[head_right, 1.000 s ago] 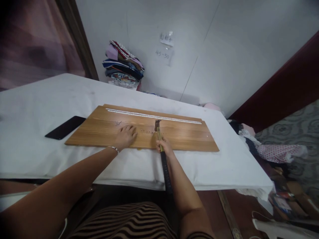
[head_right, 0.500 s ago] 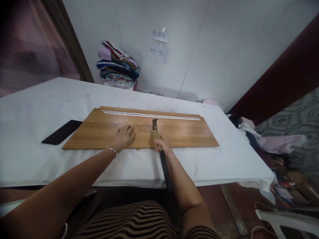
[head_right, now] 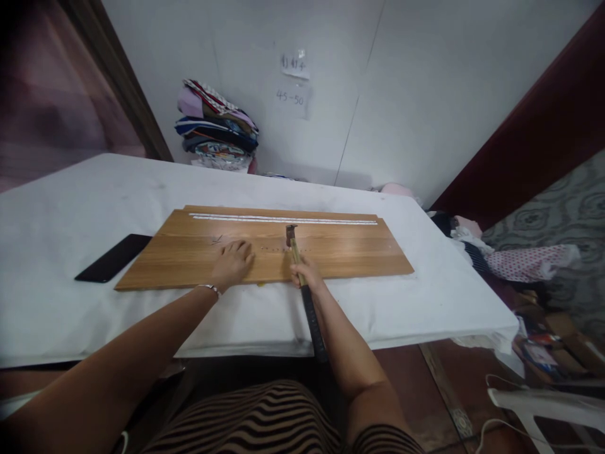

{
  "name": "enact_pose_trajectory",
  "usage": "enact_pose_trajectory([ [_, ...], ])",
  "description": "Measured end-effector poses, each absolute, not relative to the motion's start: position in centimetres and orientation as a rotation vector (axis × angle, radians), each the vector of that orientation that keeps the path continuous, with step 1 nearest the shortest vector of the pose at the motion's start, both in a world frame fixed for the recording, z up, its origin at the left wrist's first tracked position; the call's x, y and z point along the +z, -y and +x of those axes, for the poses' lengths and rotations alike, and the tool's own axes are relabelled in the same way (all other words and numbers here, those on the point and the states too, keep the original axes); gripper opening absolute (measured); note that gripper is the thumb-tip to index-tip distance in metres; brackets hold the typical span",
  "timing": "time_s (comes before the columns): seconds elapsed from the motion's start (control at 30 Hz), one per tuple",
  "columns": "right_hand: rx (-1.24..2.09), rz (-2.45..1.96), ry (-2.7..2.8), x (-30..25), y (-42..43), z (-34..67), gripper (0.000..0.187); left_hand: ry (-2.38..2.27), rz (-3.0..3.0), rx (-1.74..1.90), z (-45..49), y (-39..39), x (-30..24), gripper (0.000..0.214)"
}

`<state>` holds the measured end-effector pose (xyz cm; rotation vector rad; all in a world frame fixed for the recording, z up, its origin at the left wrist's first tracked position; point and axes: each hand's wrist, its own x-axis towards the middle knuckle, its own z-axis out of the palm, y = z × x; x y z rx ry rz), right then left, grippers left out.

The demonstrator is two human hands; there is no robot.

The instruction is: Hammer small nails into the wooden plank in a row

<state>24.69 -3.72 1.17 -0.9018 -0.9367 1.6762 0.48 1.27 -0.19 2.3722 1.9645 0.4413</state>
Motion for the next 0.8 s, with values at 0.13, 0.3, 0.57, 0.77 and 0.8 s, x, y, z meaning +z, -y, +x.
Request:
enact_pose_trajectory([
  [0.13,1.697,-0.931,0.923,1.26,3.77,24.72,0.041,-1.960,2.361,0.445,0.45,-1.38,-0.35,0.045],
  [0.3,1.700,-0.918,0.951,1.84,3.90,24.85,0.041,-1.969,2.367,0.440,0.55,-1.22,-0.06,0.044],
  [0.57,1.703,-0.926,0.936,1.75,3.97,24.79,0.041,-1.956,2.366,0.421,0.54,-1.09,0.31,0.045],
  [0.77,1.683,-0.933,0.928,1.81,3.99,24.58,0.042,-1.964,2.363,0.436,0.56,-1.12,0.07,0.045],
  [0.8,1.676,-0.944,0.919,1.76,3.98,24.53,0.042,-1.966,2.362,0.435,0.57,-1.12,0.04,0.045],
])
